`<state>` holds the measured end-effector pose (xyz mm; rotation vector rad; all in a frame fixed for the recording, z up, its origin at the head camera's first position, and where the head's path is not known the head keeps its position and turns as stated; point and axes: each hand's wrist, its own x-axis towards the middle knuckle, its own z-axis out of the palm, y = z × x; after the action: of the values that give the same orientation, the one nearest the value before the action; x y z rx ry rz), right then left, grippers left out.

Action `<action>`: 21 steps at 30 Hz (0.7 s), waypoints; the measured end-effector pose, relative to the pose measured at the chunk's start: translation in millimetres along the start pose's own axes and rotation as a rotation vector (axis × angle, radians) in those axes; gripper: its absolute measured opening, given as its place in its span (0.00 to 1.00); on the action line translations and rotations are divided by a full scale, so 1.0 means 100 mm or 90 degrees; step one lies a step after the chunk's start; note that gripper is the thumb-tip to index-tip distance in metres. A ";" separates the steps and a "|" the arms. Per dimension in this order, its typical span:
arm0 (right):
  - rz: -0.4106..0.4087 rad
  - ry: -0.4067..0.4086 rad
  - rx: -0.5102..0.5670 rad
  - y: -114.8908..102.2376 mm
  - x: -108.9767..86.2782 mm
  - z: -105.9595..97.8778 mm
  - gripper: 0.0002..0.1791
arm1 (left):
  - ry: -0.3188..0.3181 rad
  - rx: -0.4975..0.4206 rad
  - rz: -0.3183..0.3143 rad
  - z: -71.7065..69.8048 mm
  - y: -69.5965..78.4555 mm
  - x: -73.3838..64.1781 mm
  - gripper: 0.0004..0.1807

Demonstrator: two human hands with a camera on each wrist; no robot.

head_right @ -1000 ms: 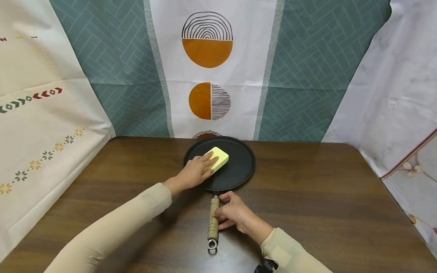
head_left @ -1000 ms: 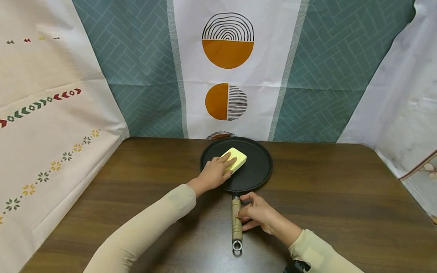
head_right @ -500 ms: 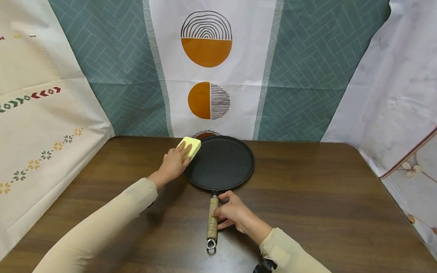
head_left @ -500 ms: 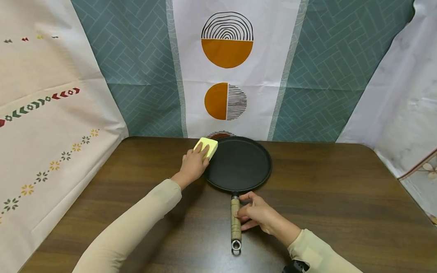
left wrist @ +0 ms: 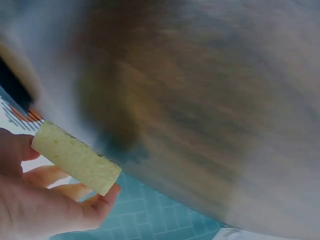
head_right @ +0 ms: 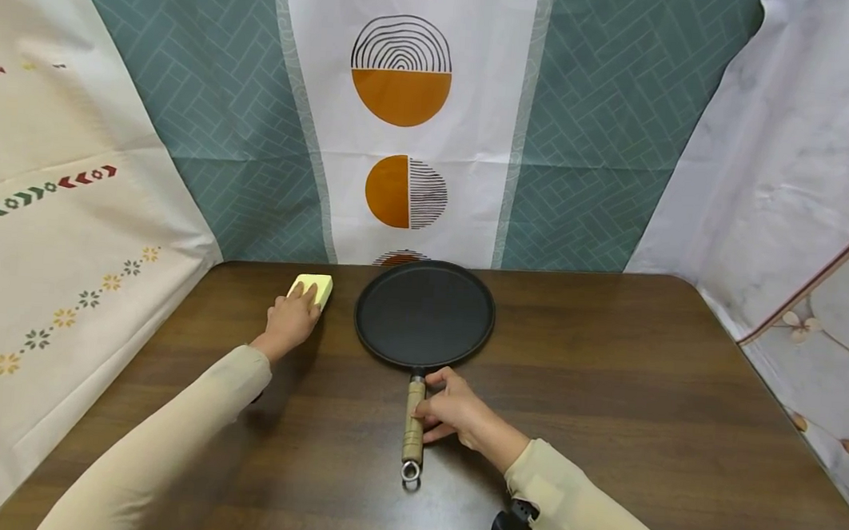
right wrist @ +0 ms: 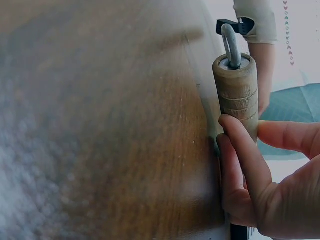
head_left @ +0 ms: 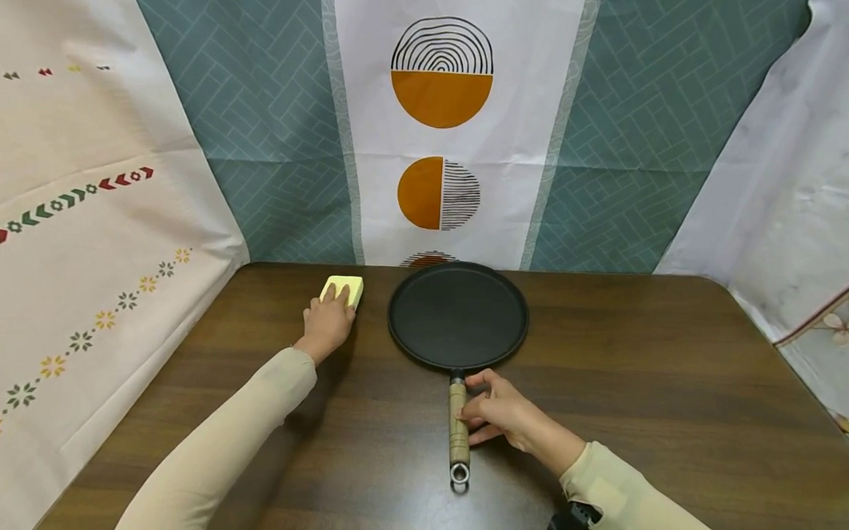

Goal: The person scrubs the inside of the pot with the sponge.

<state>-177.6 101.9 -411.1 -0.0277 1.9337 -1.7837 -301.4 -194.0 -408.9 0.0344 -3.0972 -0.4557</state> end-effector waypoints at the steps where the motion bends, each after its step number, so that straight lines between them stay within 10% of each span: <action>1: 0.001 0.001 0.000 0.00 0.00 0.00 0.31 | -0.004 0.001 -0.007 0.00 -0.02 -0.01 0.29; 21: -0.010 -0.035 0.017 0.09 0.01 -0.04 0.33 | -0.023 0.108 -0.029 0.11 -0.01 -0.09 0.32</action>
<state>-176.7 106.5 -419.7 -0.0818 1.8756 -1.7992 -292.2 -191.7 -419.7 0.0982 -3.1679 -0.1952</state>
